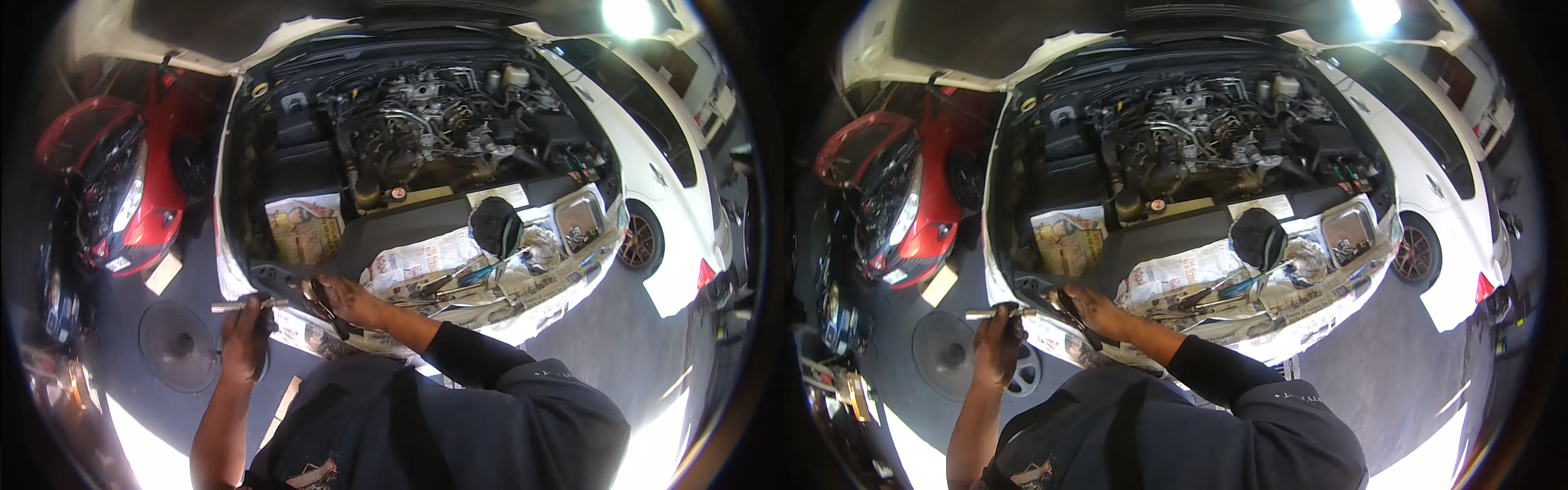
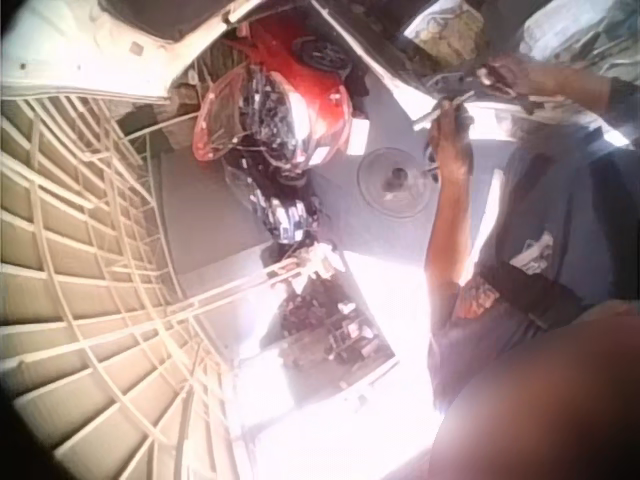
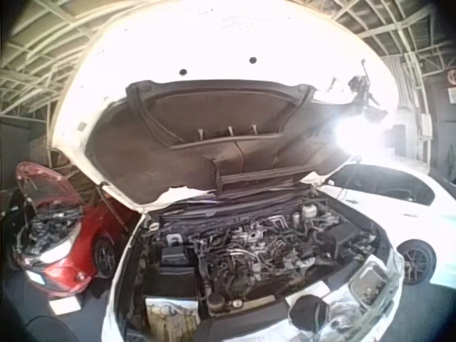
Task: The person works on a car engine with the hood open, using a wrench to loosen and remove bolts from the engine block. They remove a metal engine component and place it on a cardboard sheet on the floor. The person continues to manipulate engine parts and tools throughout the clip.
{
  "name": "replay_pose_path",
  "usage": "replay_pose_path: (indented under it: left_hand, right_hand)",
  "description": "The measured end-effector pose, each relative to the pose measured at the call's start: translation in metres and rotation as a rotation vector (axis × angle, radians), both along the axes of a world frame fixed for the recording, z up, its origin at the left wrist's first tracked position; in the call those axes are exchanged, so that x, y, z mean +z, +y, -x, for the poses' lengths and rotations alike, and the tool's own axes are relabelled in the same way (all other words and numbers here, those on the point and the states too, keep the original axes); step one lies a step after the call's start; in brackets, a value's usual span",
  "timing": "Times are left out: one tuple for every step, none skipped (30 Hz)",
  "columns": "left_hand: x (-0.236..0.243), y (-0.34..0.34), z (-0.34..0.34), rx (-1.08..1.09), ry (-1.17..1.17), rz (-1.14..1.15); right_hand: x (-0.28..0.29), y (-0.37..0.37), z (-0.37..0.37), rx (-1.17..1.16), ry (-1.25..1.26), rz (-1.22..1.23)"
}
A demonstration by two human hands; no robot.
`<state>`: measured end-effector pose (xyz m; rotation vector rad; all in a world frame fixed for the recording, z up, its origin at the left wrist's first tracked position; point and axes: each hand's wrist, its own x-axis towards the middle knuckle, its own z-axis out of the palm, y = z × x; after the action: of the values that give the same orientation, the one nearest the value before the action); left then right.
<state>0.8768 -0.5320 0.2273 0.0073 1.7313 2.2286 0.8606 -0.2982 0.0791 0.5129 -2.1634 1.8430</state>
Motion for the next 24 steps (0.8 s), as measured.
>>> replay_pose_path:
  left_hand:
    - [0.001,0.003,0.001,0.062,-0.083,-0.034]
    - [0.003,0.007,0.003,0.047,-0.095,-0.073]
    - [0.004,0.013,0.005,0.021,-0.067,-0.099]
    - [0.007,0.019,0.008,0.032,-0.051,-0.072]
    - [0.009,0.025,0.011,0.024,-0.085,-0.139]
    - [0.011,0.032,0.013,0.028,-0.132,-0.174]
    - [0.013,0.038,0.015,0.043,-0.129,-0.179]
    - [0.017,0.042,0.022,0.014,-0.136,-0.152]
    - [0.02,0.047,0.025,0.025,-0.127,-0.196]
    - [0.021,0.054,0.031,0.053,-0.137,-0.218]
    - [0.023,0.057,0.037,0.049,-0.14,-0.204]
    - [0.025,0.061,0.042,0.039,-0.146,-0.19]
    - [0.025,0.066,0.047,0.017,-0.142,-0.183]
    - [0.024,0.071,0.051,0.013,-0.166,-0.175]
    - [0.022,0.076,0.055,-0.005,-0.178,-0.17]
    - [0.019,0.081,0.059,-0.019,-0.202,-0.156]
    - [0.016,0.085,0.062,-0.028,-0.212,-0.17]
    - [0.013,0.088,0.064,-0.031,-0.235,-0.171]
    - [0.01,0.091,0.067,-0.038,-0.245,-0.18]
    - [0.007,0.094,0.068,-0.05,-0.271,-0.183]
    - [0.004,0.096,0.07,-0.068,-0.285,-0.191]
    - [0.002,0.097,0.071,-0.072,-0.319,-0.18]
    - [0.001,0.098,0.073,-0.079,-0.334,-0.165]
    - [0.0,0.099,0.075,-0.096,-0.297,-0.176]
  right_hand:
    - [0.002,-0.001,0.0,0.041,0.084,0.012]
    - [0.007,-0.003,0.002,0.133,0.015,0.099]
    - [0.015,0.001,-0.002,0.302,-0.232,0.405]
    - [0.026,0.005,-0.005,0.45,-0.397,0.676]
    - [0.038,0.01,-0.009,0.587,-0.597,0.983]
    - [0.051,0.014,-0.008,0.539,-0.517,0.887]
    - [0.063,0.017,-0.008,0.522,-0.463,0.828]
    - [0.072,0.019,-0.009,0.52,-0.43,0.799]
    - [0.08,0.022,-0.009,0.583,-0.445,0.921]
    - [0.085,0.025,-0.009,0.538,-0.452,0.947]
    - [0.088,0.029,-0.007,0.501,-0.449,0.971]
    - [0.09,0.032,-0.007,0.459,-0.437,0.997]
    - [0.089,0.036,-0.005,0.428,-0.412,0.974]
    - [0.088,0.039,-0.004,0.392,-0.425,0.961]
    - [0.087,0.042,-0.004,0.357,-0.418,0.959]
    - [0.085,0.045,-0.003,0.344,-0.416,0.972]
    - [0.084,0.048,-0.004,0.309,-0.406,0.938]
    - [0.082,0.051,-0.004,0.299,-0.403,0.923]
    - [0.082,0.053,-0.005,0.278,-0.398,0.915]
    - [0.082,0.055,-0.006,0.269,-0.406,0.906]
    - [0.082,0.056,-0.007,0.247,-0.413,0.907]
    - [0.082,0.057,-0.008,0.217,-0.455,0.896]
    - [0.082,0.058,-0.008,0.207,-0.413,0.845]
    - [0.081,0.06,-0.008,0.186,-0.407,0.783]
